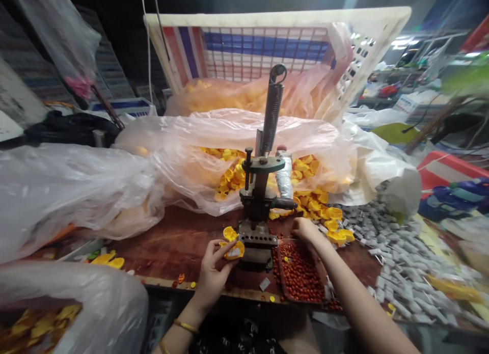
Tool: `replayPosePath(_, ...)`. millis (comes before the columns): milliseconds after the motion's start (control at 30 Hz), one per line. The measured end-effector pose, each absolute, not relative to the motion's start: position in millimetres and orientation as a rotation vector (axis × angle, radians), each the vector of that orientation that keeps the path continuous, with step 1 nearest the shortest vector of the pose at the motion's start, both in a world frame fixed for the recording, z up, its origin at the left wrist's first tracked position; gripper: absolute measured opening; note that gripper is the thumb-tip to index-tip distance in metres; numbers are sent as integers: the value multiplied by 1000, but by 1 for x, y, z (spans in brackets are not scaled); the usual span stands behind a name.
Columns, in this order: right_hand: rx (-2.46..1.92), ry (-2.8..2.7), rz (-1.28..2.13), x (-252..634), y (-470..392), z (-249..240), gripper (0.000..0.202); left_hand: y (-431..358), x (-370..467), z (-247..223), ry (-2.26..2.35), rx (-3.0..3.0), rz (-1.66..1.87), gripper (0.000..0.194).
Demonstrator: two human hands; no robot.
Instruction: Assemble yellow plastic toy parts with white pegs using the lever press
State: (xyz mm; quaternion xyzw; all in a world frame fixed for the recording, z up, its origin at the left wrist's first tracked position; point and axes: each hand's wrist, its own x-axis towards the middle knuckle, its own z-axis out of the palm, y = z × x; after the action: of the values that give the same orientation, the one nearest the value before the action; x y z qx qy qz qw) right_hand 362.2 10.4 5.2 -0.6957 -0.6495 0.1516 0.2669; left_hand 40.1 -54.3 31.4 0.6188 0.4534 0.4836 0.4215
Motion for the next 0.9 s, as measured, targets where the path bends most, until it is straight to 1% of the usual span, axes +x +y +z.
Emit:
replayPosePath(100,-1828,-1729,400,363,11,10,22,-52,40,34,1169,1417,1242,27)
replayPosePath(233,-1786,-1637,327,332,-9,33,9,-47,42,35,1164,1002,1217,35)
replayPosePath(300,-1632,-1644,412,296,-28,42,11,-44,47,35,1080,711,1180,39)
replayPosePath(400,-1361,-1644,602,235,-54,45,11,-45,58,37,962,432,1149,38)
replayPosePath(533,-1272,-1494,721,194,-67,38,8,-52,71,41,884,371,1151,34)
replayPosePath(667,-1255,-1417,750,195,-67,36,8,-55,74,42,864,312,1159,32)
replayPosePath(900,-1244,-1478,714,200,-66,36,7,-56,72,41,847,263,1152,30)
